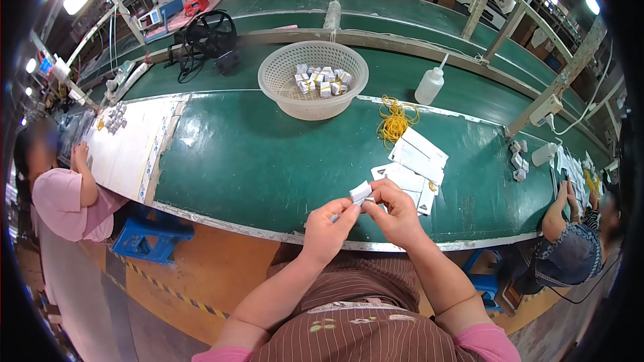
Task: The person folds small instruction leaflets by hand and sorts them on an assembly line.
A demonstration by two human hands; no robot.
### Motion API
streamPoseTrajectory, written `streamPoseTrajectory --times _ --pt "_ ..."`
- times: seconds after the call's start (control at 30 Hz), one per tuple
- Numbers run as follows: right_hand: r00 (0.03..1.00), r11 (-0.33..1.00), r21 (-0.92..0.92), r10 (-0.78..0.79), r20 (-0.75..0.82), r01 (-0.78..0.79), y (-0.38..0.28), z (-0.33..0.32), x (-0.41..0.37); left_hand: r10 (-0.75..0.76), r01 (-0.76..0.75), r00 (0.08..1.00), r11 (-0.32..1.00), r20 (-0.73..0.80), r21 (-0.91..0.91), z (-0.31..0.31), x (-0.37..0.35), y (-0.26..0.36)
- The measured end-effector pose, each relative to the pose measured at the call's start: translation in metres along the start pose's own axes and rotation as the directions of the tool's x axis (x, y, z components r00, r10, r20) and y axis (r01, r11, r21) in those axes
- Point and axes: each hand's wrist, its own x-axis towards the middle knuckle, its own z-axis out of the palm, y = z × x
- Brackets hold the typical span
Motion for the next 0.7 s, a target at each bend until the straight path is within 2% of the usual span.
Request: streamPoseTrajectory --times 0.07,0.17,0.27,0.37,0.47,0.57,0.67,0.7 --pt "1.0 1.0 -0.01 0.013 0.02 -0.012 -0.004 0.0 -0.001 0.034 -0.028 0.997 0.995 -0.065 0.092 0.006 0.001 -0.001" --pt "1.0 1.0 -0.02 -0.004 -0.007 0.003 -0.002 0.001 -0.001 -0.088 0.087 0.996 0.975 0.007 -0.206 0.009 0.0 0.006" --pt "0.988 0.982 -0.133 -0.145 -0.051 0.137 -0.003 0.004 -0.001 -0.171 0.186 0.983 0.914 0.072 -0.362 0.004 0.003 0.01" --pt "0.924 0.855 -0.385 -0.381 -0.01 0.348 0.002 0.002 0.001 -0.26 0.27 0.961 0.828 0.089 -0.491 0.001 0.006 0.013" --pt "0.885 0.779 -0.453 -0.462 0.049 0.432 0.005 -0.001 -0.002 -0.331 0.34 0.937 0.791 0.113 -0.508 -0.003 0.009 0.017" --pt "0.918 0.842 -0.379 -0.394 0.054 0.384 0.0 0.0 -0.004 -0.31 0.312 0.948 0.864 0.071 -0.395 -0.004 0.013 0.011" --pt "0.945 0.919 -0.257 -0.322 -0.048 0.3 0.01 0.004 -0.008 -0.251 0.226 0.967 0.914 -0.032 -0.336 0.004 0.009 0.008" --pt "0.964 0.952 -0.201 -0.252 -0.079 0.233 0.01 0.006 -0.009 -0.218 0.193 0.975 0.923 -0.04 -0.334 0.006 0.009 0.004"
